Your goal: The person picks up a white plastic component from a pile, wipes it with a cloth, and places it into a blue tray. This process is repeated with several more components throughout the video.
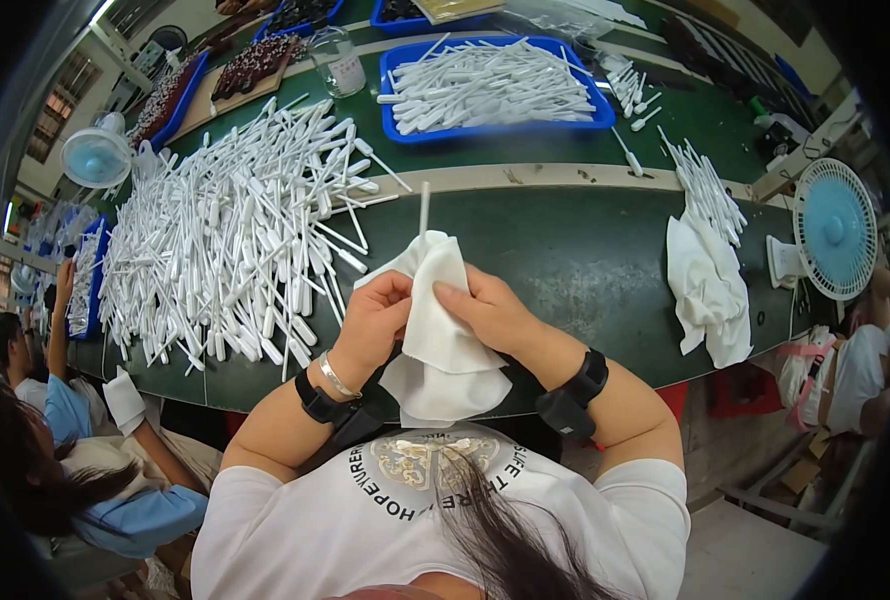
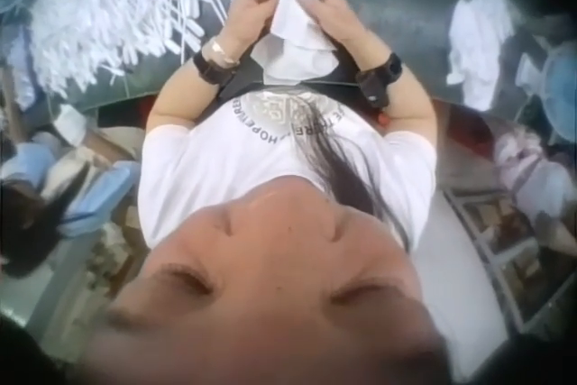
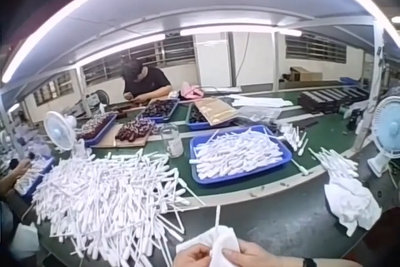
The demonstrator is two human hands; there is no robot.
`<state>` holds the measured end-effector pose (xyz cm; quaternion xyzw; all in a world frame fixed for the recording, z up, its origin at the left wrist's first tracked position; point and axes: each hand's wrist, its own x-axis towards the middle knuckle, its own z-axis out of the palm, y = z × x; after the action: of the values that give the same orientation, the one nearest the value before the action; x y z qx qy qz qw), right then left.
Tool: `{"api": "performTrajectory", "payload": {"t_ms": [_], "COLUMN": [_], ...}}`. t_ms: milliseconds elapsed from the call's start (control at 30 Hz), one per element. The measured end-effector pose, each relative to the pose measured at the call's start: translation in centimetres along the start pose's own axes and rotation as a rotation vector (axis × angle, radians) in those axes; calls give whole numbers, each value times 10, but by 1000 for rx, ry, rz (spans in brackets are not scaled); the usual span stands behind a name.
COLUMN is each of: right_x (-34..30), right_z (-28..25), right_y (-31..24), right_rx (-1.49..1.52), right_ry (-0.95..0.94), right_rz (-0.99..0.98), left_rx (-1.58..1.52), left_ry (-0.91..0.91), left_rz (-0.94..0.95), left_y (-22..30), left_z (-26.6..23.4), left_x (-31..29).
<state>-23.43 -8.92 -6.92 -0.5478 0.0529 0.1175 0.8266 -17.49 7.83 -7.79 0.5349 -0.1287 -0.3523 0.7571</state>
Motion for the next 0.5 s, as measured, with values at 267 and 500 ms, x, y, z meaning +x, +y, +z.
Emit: {"api": "performTrajectory", "payload": {"t_ms": [267,500], "right_x": [0,-1], "right_z": [-11,-5], "right_y": [-2,0], "right_rx": [-345,0], "right_ry": [30,71], "right_rz": [-221,-1], "left_rx": [-362,195], "left_ry": [-162,29], "left_rz": [-72,-79], "left_y": [4,4], "left_z": [-6,11], "left_x": [1,-5]}}
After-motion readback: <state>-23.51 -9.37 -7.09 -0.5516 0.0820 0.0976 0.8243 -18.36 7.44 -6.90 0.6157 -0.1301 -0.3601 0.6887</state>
